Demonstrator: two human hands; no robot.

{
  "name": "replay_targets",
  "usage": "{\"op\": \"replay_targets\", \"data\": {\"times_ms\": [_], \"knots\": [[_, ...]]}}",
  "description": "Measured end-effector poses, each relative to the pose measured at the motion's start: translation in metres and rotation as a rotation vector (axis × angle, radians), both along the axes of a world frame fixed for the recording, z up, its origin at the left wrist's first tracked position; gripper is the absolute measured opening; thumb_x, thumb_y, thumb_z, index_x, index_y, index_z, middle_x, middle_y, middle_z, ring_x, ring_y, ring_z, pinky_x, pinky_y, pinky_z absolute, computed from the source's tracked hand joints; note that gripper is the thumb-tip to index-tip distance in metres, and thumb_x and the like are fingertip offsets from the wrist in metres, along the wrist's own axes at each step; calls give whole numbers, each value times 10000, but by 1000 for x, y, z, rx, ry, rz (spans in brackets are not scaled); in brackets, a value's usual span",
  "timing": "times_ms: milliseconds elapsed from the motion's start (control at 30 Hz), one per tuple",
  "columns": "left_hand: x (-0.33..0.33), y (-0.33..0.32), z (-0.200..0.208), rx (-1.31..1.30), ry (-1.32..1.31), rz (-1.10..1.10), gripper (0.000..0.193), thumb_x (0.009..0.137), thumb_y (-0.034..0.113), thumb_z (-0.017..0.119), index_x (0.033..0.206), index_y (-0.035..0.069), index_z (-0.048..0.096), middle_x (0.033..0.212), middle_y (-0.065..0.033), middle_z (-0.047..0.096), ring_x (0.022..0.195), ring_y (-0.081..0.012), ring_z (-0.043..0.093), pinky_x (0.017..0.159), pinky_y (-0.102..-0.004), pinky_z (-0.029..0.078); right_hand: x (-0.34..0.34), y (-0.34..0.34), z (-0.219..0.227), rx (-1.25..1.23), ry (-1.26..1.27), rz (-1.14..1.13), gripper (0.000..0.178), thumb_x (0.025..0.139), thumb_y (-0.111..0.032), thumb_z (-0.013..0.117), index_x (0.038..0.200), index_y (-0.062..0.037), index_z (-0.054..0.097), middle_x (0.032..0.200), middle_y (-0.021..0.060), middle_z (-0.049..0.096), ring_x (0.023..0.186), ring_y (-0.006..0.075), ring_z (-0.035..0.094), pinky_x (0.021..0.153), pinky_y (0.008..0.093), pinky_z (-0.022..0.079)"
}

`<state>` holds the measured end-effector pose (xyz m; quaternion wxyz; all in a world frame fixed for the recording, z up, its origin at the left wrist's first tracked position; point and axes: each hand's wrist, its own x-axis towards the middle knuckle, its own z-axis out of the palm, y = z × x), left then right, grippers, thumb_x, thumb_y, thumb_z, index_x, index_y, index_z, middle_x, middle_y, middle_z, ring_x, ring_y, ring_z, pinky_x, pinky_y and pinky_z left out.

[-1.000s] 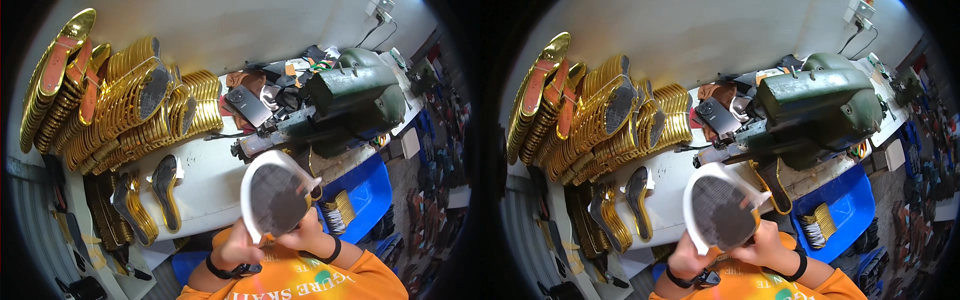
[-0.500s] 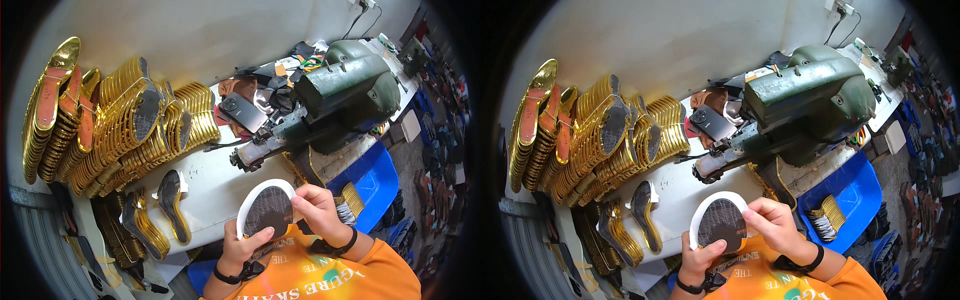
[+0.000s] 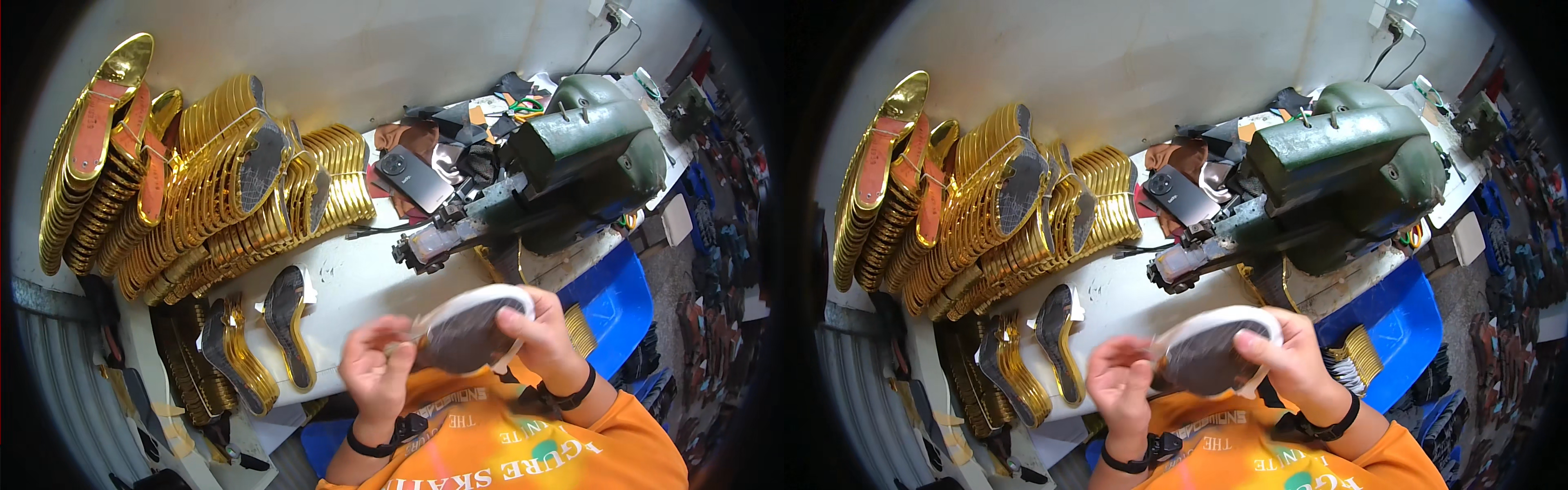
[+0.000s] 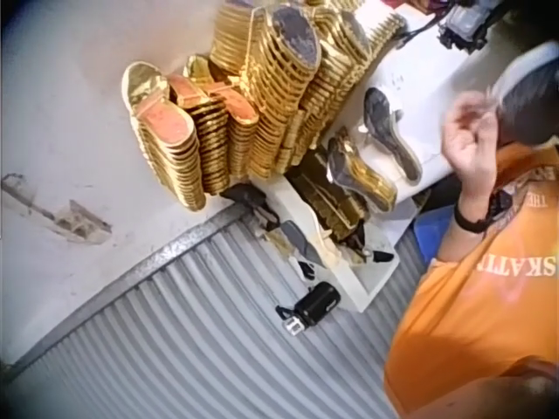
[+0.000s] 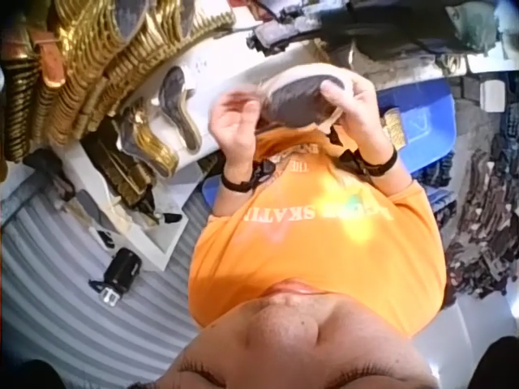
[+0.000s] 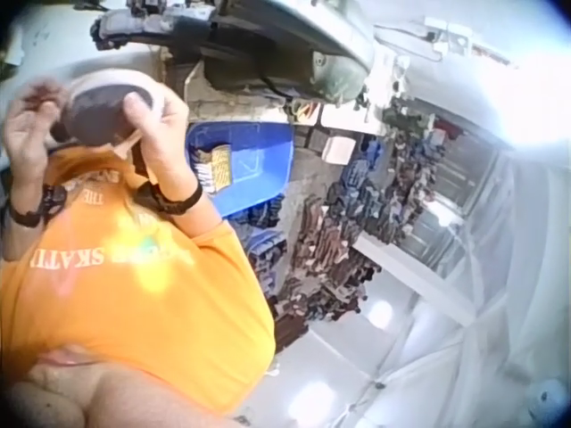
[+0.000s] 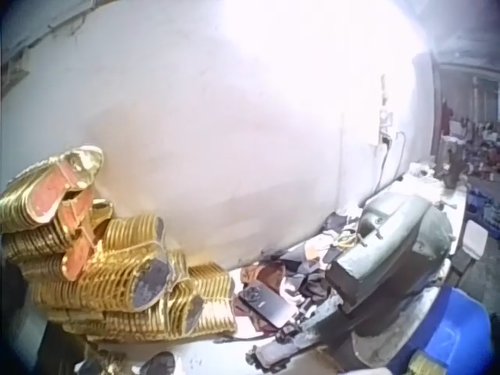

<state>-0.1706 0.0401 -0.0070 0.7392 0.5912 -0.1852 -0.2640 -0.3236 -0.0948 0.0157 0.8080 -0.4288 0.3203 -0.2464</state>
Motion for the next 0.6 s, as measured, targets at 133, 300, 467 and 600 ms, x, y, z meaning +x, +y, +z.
{"op": "replay_targets", "data": {"times_ms": [133, 300, 467, 600], "knots": [[22, 45, -32, -103, 38, -349, 330, 952, 218, 678, 1143, -41, 602, 950, -134, 685, 813, -183, 670, 777, -296, 543, -12, -1, -3, 109, -189, -59, 315, 902, -86, 733, 1167, 21, 600, 1103, 114, 698, 979, 166, 672, 894, 332, 546], [8, 10, -9, -378, 640, -435, 768, 837, 291, 800, 1409, -37, 406, 1247, -160, 630, 1104, -253, 656, 961, -379, 542, -15, 25, -13, 229, -173, 222, 380, 849, 28, 761, 1156, -13, 540, 1157, 80, 654, 1083, 143, 625, 971, 306, 493], [3, 13, 4, -266, 718, -392, 611, 832, 87, 775, 1343, -13, 455, 1204, -133, 644, 1058, -224, 667, 930, -351, 556, -17, 14, -10, -135, -11, 469, 293, 895, -22, 743, 1136, 6, 579, 1106, 54, 643, 1018, 107, 612, 905, 280, 497], [0, 10, 0, -240, 642, -349, 586, 818, 21, 775, 1315, -1, 467, 1162, -96, 648, 1035, -181, 663, 920, -324, 550, -5, 10, -1, -384, -3, 341, 210, 911, -100, 751, 1056, 32, 673, 965, 52, 648, 858, 98, 633, 765, 251, 506]]}}
